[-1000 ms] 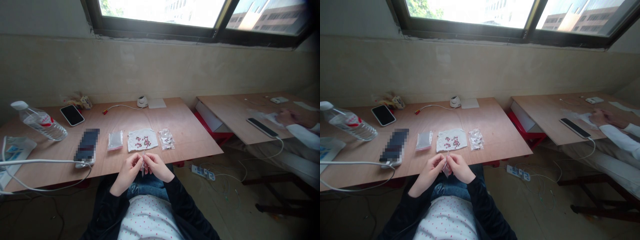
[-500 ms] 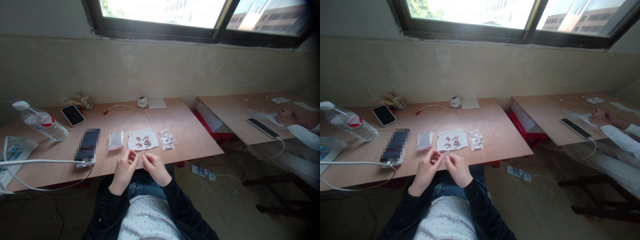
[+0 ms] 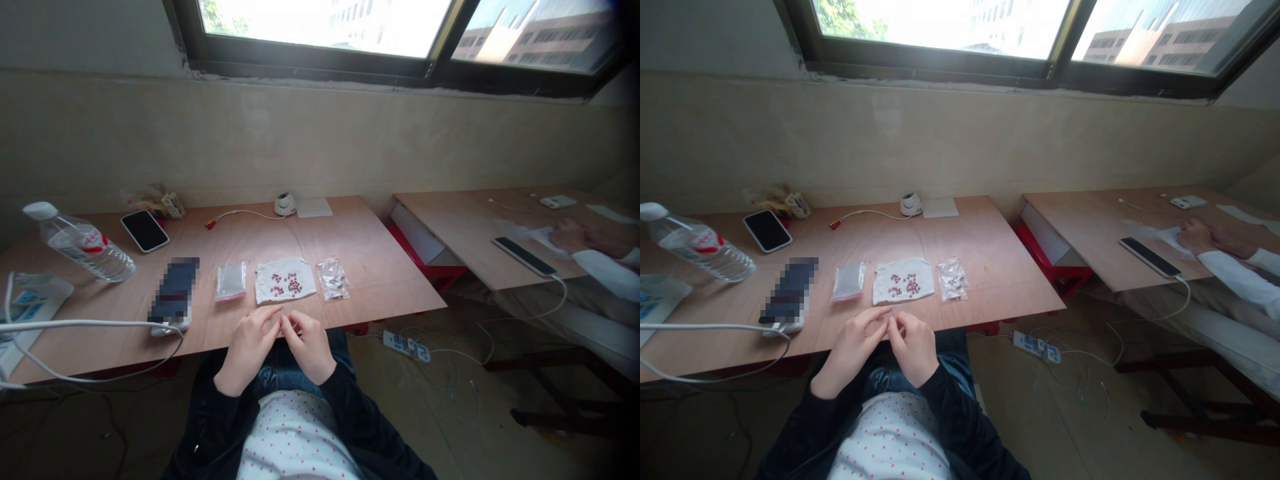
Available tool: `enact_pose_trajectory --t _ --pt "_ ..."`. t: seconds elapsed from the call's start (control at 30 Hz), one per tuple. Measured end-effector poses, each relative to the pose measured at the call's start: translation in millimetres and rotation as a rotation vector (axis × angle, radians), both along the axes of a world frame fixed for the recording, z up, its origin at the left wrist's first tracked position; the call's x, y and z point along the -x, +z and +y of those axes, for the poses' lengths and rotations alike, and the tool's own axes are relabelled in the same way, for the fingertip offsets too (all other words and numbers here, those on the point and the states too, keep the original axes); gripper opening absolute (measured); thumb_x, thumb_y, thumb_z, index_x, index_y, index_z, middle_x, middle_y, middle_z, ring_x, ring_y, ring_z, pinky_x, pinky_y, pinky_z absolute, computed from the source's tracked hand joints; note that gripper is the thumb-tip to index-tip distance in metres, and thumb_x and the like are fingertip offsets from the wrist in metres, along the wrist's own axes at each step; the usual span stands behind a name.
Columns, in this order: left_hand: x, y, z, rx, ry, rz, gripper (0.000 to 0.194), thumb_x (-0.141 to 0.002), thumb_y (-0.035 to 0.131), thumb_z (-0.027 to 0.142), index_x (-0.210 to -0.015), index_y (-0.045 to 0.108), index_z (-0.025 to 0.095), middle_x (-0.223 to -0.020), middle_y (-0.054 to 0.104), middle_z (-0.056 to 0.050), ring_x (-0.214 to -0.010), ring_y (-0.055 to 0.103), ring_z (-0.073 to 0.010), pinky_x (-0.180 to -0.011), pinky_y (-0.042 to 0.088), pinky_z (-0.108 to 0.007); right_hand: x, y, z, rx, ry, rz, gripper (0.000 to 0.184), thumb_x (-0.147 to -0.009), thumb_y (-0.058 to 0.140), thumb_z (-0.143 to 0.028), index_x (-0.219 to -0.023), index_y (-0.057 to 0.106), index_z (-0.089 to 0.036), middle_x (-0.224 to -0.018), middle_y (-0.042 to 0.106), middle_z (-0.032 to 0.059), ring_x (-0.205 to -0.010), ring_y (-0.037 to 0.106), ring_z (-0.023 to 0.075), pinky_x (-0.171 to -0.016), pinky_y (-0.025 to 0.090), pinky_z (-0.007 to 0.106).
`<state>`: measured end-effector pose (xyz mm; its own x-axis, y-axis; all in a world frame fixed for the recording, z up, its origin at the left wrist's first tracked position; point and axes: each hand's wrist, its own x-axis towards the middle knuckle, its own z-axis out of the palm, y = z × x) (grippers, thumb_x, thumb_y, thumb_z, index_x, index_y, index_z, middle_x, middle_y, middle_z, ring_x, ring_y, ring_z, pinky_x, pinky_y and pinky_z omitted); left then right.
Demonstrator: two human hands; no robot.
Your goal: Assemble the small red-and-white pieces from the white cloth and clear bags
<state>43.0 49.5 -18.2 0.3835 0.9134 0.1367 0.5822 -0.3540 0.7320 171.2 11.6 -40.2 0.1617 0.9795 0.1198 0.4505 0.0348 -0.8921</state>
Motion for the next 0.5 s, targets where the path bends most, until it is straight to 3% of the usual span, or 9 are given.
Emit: enact_pose_trajectory --t 0.13,0.3,0.4,0.5 --pt "0.9 -1.0 1.2 -0.129 0.031 0.100 0.027 -0.079 0.053 0.021 -0.105 0.061 0.019 -0.110 0.064 -0.007 -0.102 0.058 -0.0227 -0.088 0.045 -0.037 5.9 -6.7 0.3 0.051 -0.031 0.299 0.036 -0.083 0.045 -0.047 -0.064 0.053 -0.017 -0.058 0.052 -0.0005 -0.055 0.052 0.0114 -0.049 0.039 0.020" --pt "2.6 1.3 3.2 -0.230 0.000 0.150 0.027 -0.080 0.054 0.020 -0.106 0.060 0.020 -0.109 0.064 -0.006 -0.102 0.058 -0.0221 -0.085 0.044 -0.036 4.8 -9.7 6.8 0.369 0.032 0.912 0.042 -0.074 0.052 -0.058 -0.085 0.052 -0.017 -0.066 0.058 0.0010 -0.051 0.058 0.0144 -0.037 0.042 0.021" --pt "2.4 3.2 3.3 -0.274 -0.059 0.154 0.026 -0.082 0.051 0.020 -0.106 0.060 0.023 -0.110 0.064 -0.005 -0.101 0.058 -0.0205 -0.082 0.044 -0.034 -1.3 -9.5 10.0 0.513 0.171 1.261 0.040 -0.078 0.053 -0.053 -0.095 0.053 -0.016 -0.075 0.062 0.0033 -0.064 0.062 0.0161 -0.049 0.051 0.027" --pt "1.5 3.3 3.3 -0.289 -0.107 0.148 0.026 -0.082 0.051 0.018 -0.106 0.061 0.023 -0.110 0.064 -0.004 -0.101 0.058 -0.0199 -0.081 0.043 -0.034 -7.2 -10.2 11.7 0.603 0.286 1.539 0.036 -0.084 0.049 -0.046 -0.097 0.056 -0.013 -0.084 0.064 0.0060 -0.077 0.062 0.0147 -0.066 0.052 0.029"
